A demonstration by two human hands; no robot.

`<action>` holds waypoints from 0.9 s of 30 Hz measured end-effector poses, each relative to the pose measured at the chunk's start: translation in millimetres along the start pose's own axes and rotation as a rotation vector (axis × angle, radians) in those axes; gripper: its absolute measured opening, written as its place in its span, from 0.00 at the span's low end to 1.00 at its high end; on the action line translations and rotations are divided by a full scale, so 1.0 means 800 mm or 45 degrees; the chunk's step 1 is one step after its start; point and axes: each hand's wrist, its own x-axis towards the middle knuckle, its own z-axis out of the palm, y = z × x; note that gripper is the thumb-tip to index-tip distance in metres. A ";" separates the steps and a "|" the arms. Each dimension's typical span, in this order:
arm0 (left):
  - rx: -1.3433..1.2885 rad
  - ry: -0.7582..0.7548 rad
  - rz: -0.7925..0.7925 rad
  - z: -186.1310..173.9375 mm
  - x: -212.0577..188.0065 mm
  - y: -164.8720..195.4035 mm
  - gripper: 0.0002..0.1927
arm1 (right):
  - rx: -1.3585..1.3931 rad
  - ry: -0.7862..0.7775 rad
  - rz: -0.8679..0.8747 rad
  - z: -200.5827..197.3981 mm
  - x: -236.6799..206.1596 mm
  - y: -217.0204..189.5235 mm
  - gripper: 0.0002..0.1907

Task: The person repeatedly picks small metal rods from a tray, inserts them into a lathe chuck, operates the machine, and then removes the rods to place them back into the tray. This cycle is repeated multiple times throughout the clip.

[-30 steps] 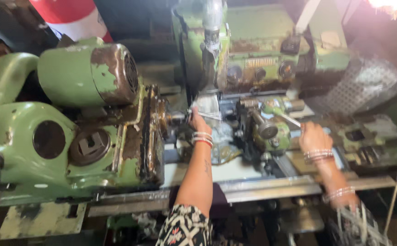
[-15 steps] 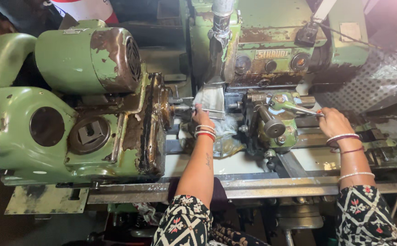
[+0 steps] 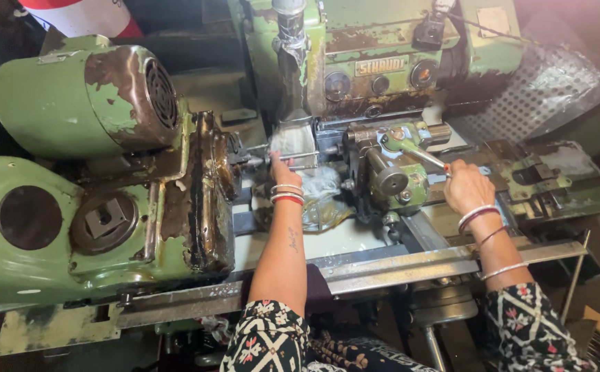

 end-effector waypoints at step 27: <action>2.371 -0.609 0.956 0.043 -0.184 0.085 0.41 | 0.510 -0.014 0.482 0.183 -0.255 0.231 0.25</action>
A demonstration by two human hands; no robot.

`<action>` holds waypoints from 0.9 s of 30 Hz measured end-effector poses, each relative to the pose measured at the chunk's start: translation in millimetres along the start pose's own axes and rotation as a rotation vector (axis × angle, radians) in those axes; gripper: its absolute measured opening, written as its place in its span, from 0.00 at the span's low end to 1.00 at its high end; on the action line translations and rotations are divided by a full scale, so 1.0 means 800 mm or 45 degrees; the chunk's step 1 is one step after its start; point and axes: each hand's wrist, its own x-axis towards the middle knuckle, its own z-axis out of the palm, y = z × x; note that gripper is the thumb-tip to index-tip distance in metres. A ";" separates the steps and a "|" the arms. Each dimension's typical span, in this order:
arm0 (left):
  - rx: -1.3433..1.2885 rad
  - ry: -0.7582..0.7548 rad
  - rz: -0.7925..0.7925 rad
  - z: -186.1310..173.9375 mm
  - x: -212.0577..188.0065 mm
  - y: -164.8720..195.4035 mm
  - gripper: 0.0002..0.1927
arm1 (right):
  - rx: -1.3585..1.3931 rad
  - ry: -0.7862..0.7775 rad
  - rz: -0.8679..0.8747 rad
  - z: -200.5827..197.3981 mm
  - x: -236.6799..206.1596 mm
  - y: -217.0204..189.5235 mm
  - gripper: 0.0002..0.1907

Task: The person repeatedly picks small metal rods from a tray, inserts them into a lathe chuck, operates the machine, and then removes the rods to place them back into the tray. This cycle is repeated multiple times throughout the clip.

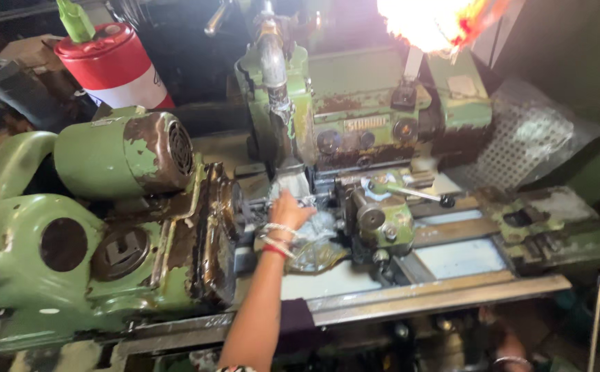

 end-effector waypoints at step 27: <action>-0.091 0.836 -0.086 -0.106 -0.582 -0.302 0.16 | 1.093 -2.133 0.282 0.298 -0.478 -0.450 0.13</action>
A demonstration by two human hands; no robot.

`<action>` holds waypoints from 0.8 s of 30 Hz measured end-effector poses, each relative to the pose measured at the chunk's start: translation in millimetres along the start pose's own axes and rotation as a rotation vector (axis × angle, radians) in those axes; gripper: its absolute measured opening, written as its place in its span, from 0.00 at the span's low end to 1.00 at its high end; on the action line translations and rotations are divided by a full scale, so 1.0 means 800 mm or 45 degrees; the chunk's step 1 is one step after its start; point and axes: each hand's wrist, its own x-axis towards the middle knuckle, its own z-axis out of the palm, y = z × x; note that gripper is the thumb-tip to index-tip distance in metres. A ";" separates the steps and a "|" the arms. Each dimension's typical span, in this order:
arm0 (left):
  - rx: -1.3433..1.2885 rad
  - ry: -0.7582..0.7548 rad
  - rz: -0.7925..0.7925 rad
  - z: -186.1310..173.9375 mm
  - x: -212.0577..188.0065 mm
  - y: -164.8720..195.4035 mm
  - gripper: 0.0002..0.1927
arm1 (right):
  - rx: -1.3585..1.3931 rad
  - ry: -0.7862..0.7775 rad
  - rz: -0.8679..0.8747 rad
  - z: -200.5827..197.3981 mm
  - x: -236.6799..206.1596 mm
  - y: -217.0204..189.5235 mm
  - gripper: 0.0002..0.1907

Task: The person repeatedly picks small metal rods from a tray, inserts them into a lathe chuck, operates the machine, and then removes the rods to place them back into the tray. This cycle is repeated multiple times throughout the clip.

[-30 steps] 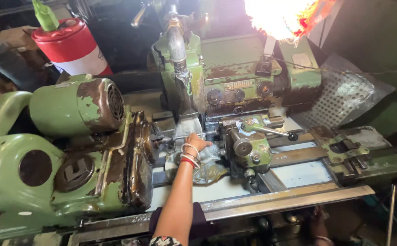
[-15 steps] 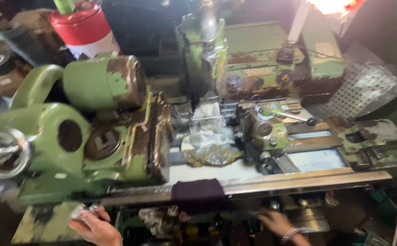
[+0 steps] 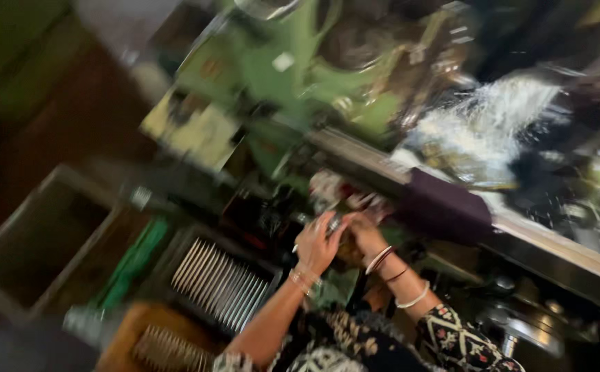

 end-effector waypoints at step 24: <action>-0.067 0.104 -0.574 -0.099 -0.011 -0.085 0.21 | -0.564 0.028 -0.235 0.170 0.024 0.016 0.08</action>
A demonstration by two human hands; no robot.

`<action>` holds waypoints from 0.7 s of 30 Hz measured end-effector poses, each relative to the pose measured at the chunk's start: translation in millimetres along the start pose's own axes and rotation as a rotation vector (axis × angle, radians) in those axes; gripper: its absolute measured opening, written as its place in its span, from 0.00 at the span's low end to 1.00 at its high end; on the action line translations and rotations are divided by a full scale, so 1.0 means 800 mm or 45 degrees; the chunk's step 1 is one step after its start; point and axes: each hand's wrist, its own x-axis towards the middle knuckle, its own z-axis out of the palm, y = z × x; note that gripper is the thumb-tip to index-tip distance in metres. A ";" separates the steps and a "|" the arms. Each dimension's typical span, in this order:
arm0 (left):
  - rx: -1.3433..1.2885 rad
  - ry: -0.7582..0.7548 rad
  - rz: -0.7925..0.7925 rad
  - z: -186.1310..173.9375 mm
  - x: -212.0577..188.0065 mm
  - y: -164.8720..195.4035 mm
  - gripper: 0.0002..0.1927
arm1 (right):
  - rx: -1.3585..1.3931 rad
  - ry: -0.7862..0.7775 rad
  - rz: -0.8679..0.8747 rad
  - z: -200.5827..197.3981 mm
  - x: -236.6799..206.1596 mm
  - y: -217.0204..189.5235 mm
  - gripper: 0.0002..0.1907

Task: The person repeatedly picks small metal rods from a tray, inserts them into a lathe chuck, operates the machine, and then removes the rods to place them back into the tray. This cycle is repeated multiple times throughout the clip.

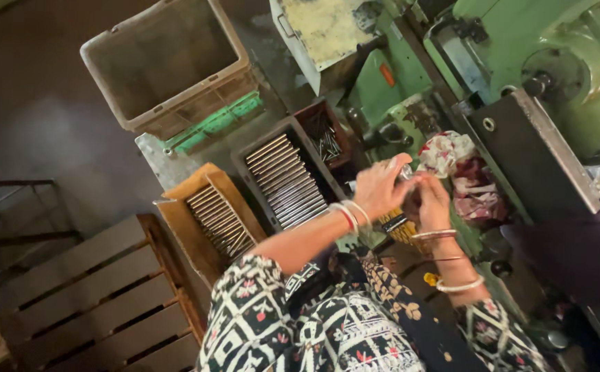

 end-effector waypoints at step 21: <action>0.732 0.177 -0.463 -0.180 -0.072 -0.268 0.12 | 0.438 0.496 -0.070 -0.162 -0.005 0.110 0.11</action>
